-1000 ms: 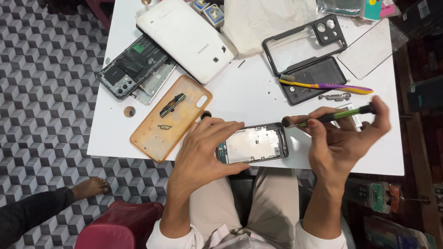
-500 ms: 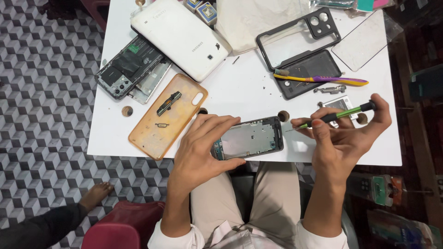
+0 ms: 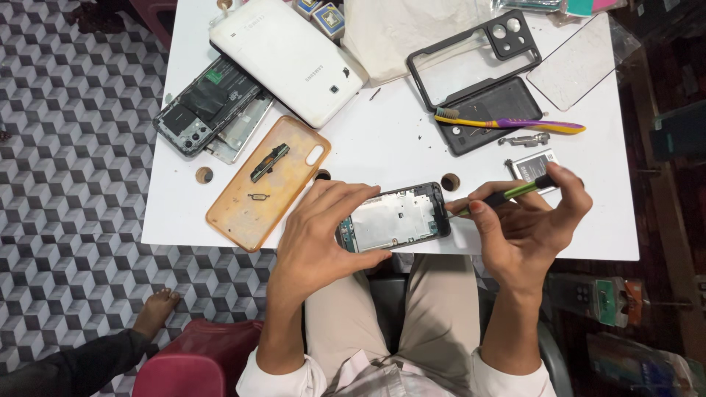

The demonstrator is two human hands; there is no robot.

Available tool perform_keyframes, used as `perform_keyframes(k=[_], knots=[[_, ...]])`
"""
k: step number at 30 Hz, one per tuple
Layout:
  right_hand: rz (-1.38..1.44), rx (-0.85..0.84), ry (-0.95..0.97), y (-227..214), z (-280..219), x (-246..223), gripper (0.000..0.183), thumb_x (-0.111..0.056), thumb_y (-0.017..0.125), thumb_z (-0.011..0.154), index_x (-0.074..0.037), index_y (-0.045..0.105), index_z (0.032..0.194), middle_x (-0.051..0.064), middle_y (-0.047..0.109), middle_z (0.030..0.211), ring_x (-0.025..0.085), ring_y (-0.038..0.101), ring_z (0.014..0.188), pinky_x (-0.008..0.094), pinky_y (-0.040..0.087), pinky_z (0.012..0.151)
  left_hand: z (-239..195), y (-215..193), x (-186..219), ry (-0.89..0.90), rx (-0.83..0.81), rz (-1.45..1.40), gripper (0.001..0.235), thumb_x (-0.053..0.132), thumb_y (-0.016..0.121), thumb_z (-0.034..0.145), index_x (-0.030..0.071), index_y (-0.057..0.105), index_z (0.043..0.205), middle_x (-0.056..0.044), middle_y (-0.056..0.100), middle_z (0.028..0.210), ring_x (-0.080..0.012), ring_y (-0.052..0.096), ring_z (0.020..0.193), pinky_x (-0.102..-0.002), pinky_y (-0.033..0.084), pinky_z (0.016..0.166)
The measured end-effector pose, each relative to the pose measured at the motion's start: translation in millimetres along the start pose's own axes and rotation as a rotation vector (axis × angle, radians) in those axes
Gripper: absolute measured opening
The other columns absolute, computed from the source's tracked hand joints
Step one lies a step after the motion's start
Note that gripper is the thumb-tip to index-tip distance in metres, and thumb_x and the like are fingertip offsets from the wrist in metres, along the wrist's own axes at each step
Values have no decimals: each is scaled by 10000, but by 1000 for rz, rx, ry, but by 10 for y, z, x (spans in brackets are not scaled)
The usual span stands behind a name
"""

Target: The person uses a screwdriver to remove screws from a disassembled smartphone and then separates the internal components from the frame.

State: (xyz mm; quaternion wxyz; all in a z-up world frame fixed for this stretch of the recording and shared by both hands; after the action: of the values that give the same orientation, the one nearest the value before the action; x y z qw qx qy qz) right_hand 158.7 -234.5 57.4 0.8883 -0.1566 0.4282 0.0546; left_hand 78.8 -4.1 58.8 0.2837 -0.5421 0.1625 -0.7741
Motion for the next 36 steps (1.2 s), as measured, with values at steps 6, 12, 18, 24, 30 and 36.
perform_keyframes(k=[6, 12, 18, 24, 30, 36], knots=[[-74, -172, -98, 56, -2, -111, 830, 157, 690, 900, -201, 192, 1460, 271, 702, 1070, 301, 778, 920, 319, 636, 726, 0, 1, 9, -20, 4, 11, 704, 250, 906, 598, 41, 709, 1241, -90, 722, 1174, -286, 629, 1095, -396, 508, 948], [-18, -284, -130, 81, 84, -48, 876, 162, 719, 894, -233, 187, 1467, 272, 688, 1069, 313, 778, 932, 365, 648, 812, -24, 21, -22, -1, 13, 11, 687, 260, 906, 618, 40, 714, 1240, -88, 729, 1194, -289, 625, 1100, -396, 512, 957], [-19, -301, 7, 59, 147, 28, 841, 178, 700, 891, -212, 191, 1434, 255, 723, 983, 304, 794, 890, 340, 689, 742, -12, 4, -24, -4, 8, -32, 693, 263, 913, 598, 23, 712, 1217, -97, 723, 1206, -291, 635, 1111, -393, 513, 959], [192, -472, -40, 40, 160, 59, 760, 200, 598, 929, -258, 229, 1410, 294, 706, 1114, 361, 782, 1025, 373, 695, 821, 7, -4, -33, -14, -10, -45, 694, 247, 914, 602, 20, 712, 1225, -98, 731, 1201, -287, 641, 1109, -388, 518, 974], [235, -405, -71, 34, 162, -23, 751, 159, 609, 948, -267, 242, 1446, 309, 617, 1237, 353, 758, 1096, 405, 658, 887, 12, -2, -19, -26, -12, -45, 710, 244, 919, 577, 25, 714, 1221, -102, 730, 1186, -291, 639, 1114, -391, 512, 967], [-244, -312, -234, 14, 151, -87, 930, 10, 878, 812, -214, 284, 1491, 156, 701, 1024, 200, 758, 920, 299, 627, 761, 14, -3, -11, -31, -12, -26, 707, 240, 913, 579, 36, 716, 1227, -89, 733, 1176, -289, 638, 1104, -391, 513, 964]])
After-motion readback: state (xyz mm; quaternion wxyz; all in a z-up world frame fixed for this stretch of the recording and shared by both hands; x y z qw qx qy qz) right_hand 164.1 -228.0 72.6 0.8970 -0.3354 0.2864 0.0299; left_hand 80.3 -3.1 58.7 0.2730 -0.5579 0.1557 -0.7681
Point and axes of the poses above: each hand's wrist, its own z-axis towards the middle knuckle, its own y-axis out of the palm, x = y × z, the point moved 5 cm from there along z, towards the middle knuckle
